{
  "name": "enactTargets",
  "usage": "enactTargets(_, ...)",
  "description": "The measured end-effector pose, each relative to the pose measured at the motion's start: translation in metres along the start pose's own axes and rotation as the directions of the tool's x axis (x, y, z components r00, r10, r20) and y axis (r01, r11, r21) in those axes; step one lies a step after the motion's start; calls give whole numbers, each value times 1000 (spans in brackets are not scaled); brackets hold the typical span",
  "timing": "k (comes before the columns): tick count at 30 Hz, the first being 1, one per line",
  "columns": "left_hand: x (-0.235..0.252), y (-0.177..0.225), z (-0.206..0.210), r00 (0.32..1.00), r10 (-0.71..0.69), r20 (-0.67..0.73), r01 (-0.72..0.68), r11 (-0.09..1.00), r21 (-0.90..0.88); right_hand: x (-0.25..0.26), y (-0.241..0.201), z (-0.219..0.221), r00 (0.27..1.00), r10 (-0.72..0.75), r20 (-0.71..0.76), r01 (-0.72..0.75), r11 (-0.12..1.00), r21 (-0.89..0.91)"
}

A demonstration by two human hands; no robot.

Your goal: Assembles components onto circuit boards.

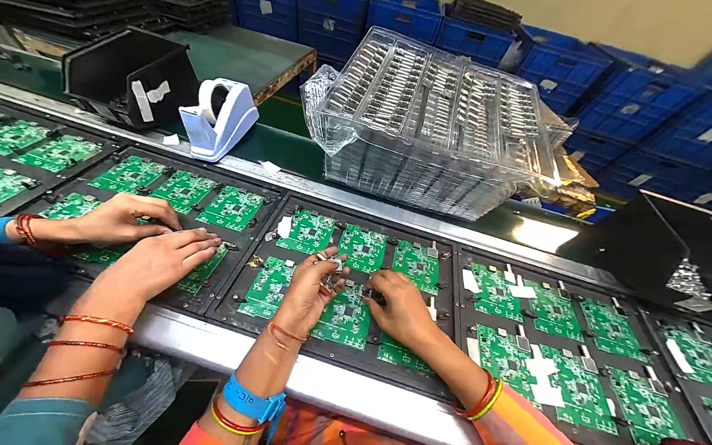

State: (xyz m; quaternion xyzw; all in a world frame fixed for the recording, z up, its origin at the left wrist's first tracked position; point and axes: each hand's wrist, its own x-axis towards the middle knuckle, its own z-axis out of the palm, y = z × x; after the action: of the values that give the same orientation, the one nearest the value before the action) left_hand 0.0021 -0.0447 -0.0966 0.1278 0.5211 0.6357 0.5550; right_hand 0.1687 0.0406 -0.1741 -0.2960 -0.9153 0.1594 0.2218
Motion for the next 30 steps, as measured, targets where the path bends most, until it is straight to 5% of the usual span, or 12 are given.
enactTargets(2, -48, 51, 37, 983, -135, -126, 139, 990, 28, -1, -1, -2, 1000, 6, 1, -6, 1000, -10)
enactTargets(4, -55, 60, 46, 967, -173, -185, 185, 981, 50, -1, -1, -5, 1000, 14, 21, -14, 1000, -19)
enactTargets(9, 31, -27, -17, 995, 0, 98, 9, 996, -85, -2, 2, -10, 998, 34, 58, -32, 999, -39)
enactTargets(12, 8, -3, 1, 994, -107, 22, 109, 991, -79, 2, 1, -21, 991, 51, 123, -42, 997, -72)
enactTargets(15, -38, 42, 34, 978, -203, -53, 204, 978, 28, 6, -11, -24, 1000, -21, -19, 20, 999, -50)
enactTargets(23, -32, 30, 27, 989, -121, 87, 103, 977, 187, 31, -32, -18, 972, -223, -70, 223, 975, 2)
enactTargets(30, -11, 16, 14, 989, -140, 46, 136, 988, 67, 49, 1, -63, 975, 119, -185, -66, 960, 271)
